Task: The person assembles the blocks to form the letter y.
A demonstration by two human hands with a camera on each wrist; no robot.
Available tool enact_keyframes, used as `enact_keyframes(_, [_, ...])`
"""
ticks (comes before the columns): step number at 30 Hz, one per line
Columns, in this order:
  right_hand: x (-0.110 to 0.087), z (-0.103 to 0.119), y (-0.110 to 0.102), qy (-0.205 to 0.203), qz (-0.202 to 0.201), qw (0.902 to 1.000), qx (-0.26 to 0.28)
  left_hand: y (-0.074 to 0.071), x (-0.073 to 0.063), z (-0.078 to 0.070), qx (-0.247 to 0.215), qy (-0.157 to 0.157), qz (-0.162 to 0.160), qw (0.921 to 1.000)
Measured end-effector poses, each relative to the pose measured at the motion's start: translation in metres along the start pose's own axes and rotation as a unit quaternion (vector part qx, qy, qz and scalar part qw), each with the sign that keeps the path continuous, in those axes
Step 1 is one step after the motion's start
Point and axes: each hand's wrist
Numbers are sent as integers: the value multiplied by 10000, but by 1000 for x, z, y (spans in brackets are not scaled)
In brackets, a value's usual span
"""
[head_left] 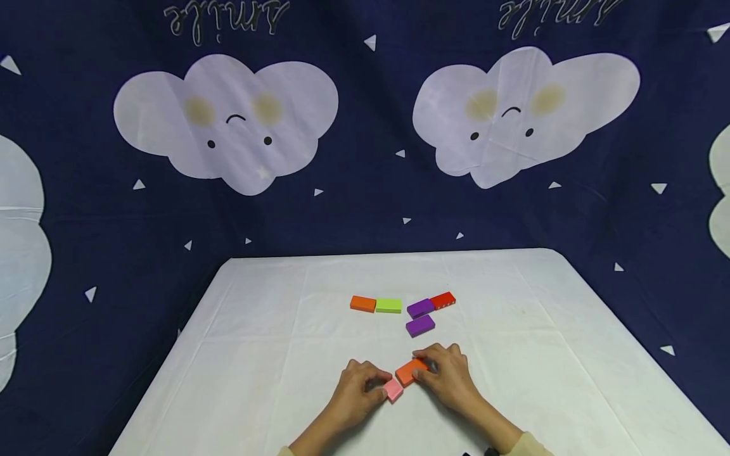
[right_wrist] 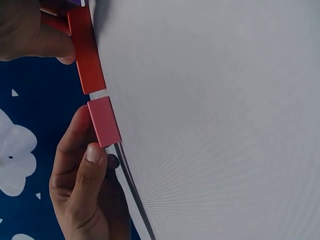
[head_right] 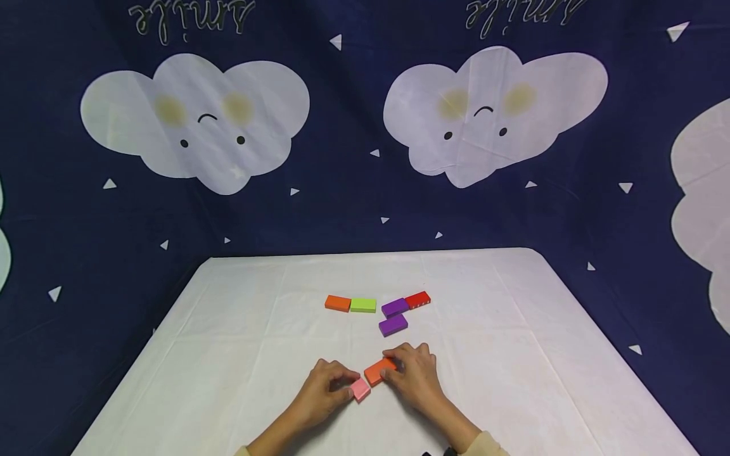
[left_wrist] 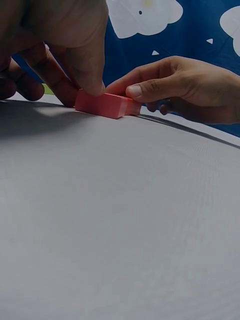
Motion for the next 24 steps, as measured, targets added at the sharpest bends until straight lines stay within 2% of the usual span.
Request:
enact_keyframes(14, [4,-7,-3,-563,13,9982,210,9,-4,-6,132,-24,-326,9994])
enact_keyframes(24, [8,-12,-2,-595,467,9965,365,15,-6,-11,366,35,-491,9981])
Point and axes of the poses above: each hand's wrist, its own x-axis towards the middle knuckle, its own y-axis out of the palm, z = x × y, and after that the axes turned 6 degrees about -x, right-handed
